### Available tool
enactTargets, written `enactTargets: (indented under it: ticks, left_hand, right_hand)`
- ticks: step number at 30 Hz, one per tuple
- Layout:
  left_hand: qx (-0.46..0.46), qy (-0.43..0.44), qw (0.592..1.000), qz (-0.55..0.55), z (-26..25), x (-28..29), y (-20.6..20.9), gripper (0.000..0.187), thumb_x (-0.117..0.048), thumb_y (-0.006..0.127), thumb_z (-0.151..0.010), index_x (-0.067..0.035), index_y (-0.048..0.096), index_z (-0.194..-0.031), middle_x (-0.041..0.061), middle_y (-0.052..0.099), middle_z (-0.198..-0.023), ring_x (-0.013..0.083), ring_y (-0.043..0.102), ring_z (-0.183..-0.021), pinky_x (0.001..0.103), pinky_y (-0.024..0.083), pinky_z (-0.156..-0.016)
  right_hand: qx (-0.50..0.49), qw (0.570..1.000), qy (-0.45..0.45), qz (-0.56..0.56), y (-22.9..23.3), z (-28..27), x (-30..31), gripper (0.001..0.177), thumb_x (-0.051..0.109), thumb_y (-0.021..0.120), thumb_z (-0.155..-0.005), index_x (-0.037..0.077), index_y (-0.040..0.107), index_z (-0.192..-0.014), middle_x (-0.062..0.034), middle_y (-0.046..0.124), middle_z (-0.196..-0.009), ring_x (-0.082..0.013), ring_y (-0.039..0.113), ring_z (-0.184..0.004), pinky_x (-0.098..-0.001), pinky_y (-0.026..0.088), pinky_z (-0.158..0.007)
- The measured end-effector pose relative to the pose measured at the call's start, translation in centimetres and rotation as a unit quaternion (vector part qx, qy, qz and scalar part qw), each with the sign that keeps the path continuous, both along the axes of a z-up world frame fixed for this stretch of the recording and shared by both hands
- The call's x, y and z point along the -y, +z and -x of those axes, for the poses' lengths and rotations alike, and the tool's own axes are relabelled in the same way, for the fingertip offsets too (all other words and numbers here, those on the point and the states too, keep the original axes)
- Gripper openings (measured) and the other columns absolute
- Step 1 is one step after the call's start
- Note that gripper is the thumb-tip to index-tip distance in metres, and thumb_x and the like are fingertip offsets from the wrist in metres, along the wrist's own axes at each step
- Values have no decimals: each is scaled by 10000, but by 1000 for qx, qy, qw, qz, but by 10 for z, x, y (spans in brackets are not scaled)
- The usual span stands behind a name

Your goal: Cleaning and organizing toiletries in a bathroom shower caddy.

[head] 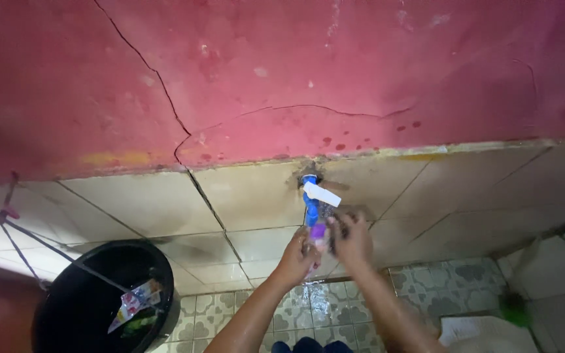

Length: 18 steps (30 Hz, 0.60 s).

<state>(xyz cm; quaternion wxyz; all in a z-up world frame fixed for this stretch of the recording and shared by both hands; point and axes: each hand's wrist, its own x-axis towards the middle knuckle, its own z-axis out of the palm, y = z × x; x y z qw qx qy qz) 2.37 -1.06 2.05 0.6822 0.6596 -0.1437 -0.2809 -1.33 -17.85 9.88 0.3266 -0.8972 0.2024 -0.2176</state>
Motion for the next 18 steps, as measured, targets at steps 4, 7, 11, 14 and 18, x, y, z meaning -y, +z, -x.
enactTargets:
  ticks: [4,7,11,14,18]
  left_hand:
    - [163,30,985,-52,7,-1,66,557,-114,817,-821,-79,595,-1330,86,534,-1012,192,467,-813,320,498,-728]
    - [461,29,876,-137,4,-8,55,485,-124,848,-803,-78,629,-1234,136,632,-1167,193,589,-1092,336,554,-906]
    - [308,8,948,-77,-5,-4,35,370,-87,796,-875,-96,639,-1210,81,714,-1138,212,646,-1129,357,564,-968]
    - [52,14,996,69,-15,-2,19,434,-76,710,-872,-107,584,-1286,31,681,-1130,126,682,-1067,307,585,-963]
    - [220,12,972,-85,-17,-1,13,324,-90,766,-919,-30,650,-1215,11,727,-1044,137,707,-953,287,568,-848]
  right_hand:
    - [28,995,-8,-95,11,8,9,328,373,683,-965,84,733,-1111,-187,621,-1134,-369,678,-1019,-458,557,-862]
    - [83,983,99,-131,27,31,-14,337,358,695,-911,95,718,-1119,-175,610,-1205,-351,671,-1066,-435,583,-826]
    - [27,998,41,-36,10,14,2,288,327,687,-943,87,729,-1097,-180,628,-1209,-393,681,-984,-473,553,-786]
    - [68,997,26,-29,42,23,-12,308,299,697,-929,92,726,-1156,-205,607,-1194,-408,677,-952,-476,550,-767]
    - [155,977,137,46,9,30,-30,287,289,726,-948,103,697,-1164,-194,618,-1162,-407,671,-1024,-460,545,-835]
